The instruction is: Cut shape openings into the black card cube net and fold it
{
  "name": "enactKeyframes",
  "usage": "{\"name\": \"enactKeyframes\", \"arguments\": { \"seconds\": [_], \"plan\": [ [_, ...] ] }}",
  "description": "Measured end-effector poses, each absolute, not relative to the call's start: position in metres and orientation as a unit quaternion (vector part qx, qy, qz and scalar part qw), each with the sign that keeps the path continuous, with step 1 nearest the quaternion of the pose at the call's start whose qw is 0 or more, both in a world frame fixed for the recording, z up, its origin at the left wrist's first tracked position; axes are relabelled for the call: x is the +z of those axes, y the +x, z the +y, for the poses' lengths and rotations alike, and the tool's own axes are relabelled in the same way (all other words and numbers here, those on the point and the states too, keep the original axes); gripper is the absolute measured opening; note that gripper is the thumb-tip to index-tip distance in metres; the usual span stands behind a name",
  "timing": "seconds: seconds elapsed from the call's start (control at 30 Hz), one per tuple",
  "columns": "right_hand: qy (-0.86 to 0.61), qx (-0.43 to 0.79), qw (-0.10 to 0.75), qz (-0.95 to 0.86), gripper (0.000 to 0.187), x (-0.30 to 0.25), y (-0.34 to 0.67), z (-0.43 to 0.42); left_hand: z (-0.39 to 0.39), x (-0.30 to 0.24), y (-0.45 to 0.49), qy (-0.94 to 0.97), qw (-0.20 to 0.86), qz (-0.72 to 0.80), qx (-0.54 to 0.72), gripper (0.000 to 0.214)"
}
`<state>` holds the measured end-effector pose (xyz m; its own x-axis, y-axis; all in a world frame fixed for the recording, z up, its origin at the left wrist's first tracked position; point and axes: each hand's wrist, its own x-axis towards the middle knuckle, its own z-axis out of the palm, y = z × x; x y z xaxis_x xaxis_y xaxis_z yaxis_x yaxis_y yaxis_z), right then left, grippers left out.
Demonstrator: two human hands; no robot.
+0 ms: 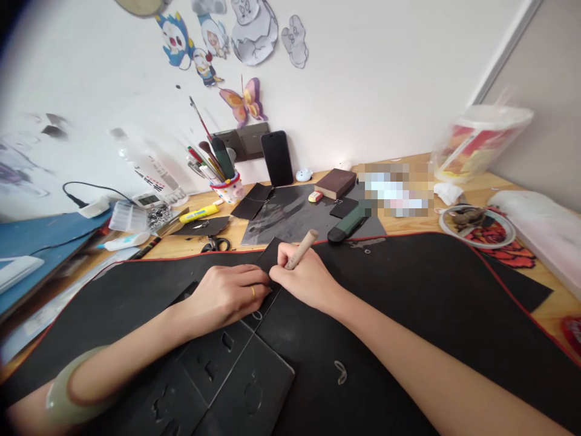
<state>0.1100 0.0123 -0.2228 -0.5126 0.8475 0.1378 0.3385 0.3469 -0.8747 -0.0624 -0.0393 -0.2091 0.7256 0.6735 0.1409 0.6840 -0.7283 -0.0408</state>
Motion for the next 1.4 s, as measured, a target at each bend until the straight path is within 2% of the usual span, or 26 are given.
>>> {"name": "enactKeyframes", "arguments": {
  "seconds": [0.17, 0.43, 0.83, 1.13, 1.4],
  "plan": [
    [-0.386, 0.406, 0.307, -0.77, 0.02, -0.226, 0.11, 0.014, -0.039, -0.206, -0.061, -0.925, 0.017, -0.376, -0.05, 0.022],
    [-0.385, 0.391, 0.31, -0.777, 0.02, -0.228, 0.109, 0.015, -0.038, -0.202, -0.06, -0.926, 0.056, -0.371, -0.041, 0.016],
    [-0.384, 0.382, 0.329, -0.774, 0.016, -0.23, 0.11, 0.015, -0.041, -0.194, -0.054, -0.929, 0.058, -0.365, -0.027, 0.014],
    [-0.371, 0.37, 0.338, -0.782, 0.017, -0.231, 0.111, 0.016, -0.046, -0.198, -0.054, -0.921, 0.073, -0.377, -0.061, 0.013],
    [-0.372, 0.417, 0.335, -0.758, 0.016, -0.234, 0.111, 0.018, -0.067, -0.193, -0.07, -0.905, 0.079, -0.402, -0.118, 0.015]
  ]
}}
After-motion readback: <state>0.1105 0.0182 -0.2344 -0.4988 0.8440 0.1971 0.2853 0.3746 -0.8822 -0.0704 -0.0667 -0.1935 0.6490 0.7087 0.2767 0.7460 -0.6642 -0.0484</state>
